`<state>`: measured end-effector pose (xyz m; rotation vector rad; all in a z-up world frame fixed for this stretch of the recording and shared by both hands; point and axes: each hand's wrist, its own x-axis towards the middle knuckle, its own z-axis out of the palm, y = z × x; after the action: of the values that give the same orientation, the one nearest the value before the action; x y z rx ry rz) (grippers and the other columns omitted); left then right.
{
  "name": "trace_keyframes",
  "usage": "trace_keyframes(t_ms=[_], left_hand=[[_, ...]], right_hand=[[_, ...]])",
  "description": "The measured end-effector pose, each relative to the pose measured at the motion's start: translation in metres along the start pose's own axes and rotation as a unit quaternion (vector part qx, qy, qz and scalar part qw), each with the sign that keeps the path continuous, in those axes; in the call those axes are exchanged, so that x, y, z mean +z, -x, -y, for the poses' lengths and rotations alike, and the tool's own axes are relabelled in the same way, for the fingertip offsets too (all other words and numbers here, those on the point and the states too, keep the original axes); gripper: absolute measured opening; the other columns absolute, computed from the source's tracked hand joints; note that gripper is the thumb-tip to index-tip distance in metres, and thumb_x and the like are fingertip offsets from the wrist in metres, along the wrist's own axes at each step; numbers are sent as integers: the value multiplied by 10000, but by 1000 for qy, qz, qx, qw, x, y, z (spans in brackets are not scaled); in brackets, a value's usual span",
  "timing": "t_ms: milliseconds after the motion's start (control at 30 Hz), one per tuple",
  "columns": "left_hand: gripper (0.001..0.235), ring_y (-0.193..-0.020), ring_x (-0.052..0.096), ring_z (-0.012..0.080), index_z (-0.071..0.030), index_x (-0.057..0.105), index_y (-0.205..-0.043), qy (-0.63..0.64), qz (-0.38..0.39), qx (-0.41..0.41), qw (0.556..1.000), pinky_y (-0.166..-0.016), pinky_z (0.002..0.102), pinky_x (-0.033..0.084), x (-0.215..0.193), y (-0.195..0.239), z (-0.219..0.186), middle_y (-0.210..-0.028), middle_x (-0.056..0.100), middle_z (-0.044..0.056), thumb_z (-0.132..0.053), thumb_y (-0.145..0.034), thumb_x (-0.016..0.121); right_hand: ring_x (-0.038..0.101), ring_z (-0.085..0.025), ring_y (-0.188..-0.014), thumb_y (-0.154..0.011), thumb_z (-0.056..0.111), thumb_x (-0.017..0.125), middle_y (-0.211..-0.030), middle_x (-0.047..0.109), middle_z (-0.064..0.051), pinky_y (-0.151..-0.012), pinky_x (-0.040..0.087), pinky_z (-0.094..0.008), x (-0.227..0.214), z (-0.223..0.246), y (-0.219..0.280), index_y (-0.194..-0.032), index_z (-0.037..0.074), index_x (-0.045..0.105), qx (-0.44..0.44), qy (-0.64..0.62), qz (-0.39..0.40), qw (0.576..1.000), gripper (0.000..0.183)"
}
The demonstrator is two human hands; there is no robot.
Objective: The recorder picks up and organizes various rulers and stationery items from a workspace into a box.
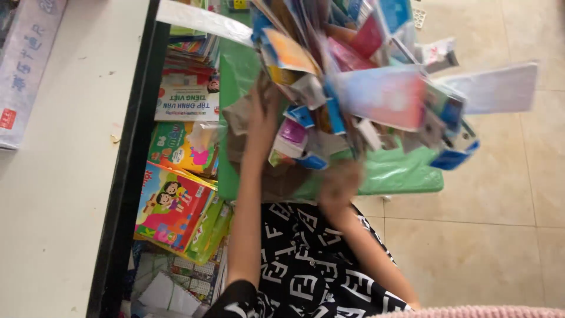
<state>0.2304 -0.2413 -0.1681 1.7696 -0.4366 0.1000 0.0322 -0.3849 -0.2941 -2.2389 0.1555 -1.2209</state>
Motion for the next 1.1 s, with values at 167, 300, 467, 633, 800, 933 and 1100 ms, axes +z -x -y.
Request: trace_keyframes(t_ms=[167,300,467,633,800,933,1100], left_hand=[[552,-1423,543,353,-120,427,-1537,-67,48,4,997,-1200,439,422,95,106,57,-1531,552,161,-266,-1052,645],[649,-1212,589,399,32,471,-1400,23,32,-7,999,-1064,495,466,98,112,-86,-1286,613,228,-317,-923,739],[594,-1316,501,472,75,471,-1398,-125,-15,136,983,-1152,578,392,100,121,-90,-1396,532,291,-291,-983,687],[588,-1321,525,476,29,549,-1388,-136,55,138,979,-1151,583,399,68,112,-92,-1397,573,271,-318,-946,722],[696,-1200,603,407,-34,580,-1340,-143,-20,91,985,-1080,491,488,32,97,-22,-1284,642,218,-367,-768,797],[792,-1166,578,422,58,519,-1345,-371,52,121,919,-995,523,445,16,97,180,-1293,606,235,-353,-764,867],[717,-1195,551,448,71,530,-1337,-355,40,130,925,-1026,539,418,42,98,155,-1311,586,262,-319,-797,794]], right_hand=[[231,-349,-1575,-1098,97,523,-1658,217,-216,-1321,159,-466,-9,-81,-68,-1603,-81,231,203,-147,-116,961,609],[346,-298,-1550,-1096,195,532,-1583,467,-147,-1270,268,-409,-41,-20,-126,-1439,6,601,96,24,-23,995,398],[408,-338,-1458,-1080,247,498,-1512,512,-161,-1247,297,-455,-26,-17,-116,-1412,-40,575,153,-135,-70,976,446],[621,-315,-1321,-1097,282,458,-1412,674,-172,-1179,483,-463,-30,-10,-100,-1403,-50,635,283,-304,-86,906,485],[569,-295,-1307,-1036,214,582,-1339,626,-166,-1159,421,-438,-11,-13,-17,-1305,-9,613,199,-47,-16,979,351],[559,-377,-1202,-903,246,678,-1253,621,-179,-1092,427,-496,-37,76,-77,-1205,27,636,87,-28,5,996,375],[594,-381,-1107,-934,77,641,-1188,596,-142,-1030,469,-498,-34,30,-66,-1114,26,605,-30,-77,-17,996,191]])
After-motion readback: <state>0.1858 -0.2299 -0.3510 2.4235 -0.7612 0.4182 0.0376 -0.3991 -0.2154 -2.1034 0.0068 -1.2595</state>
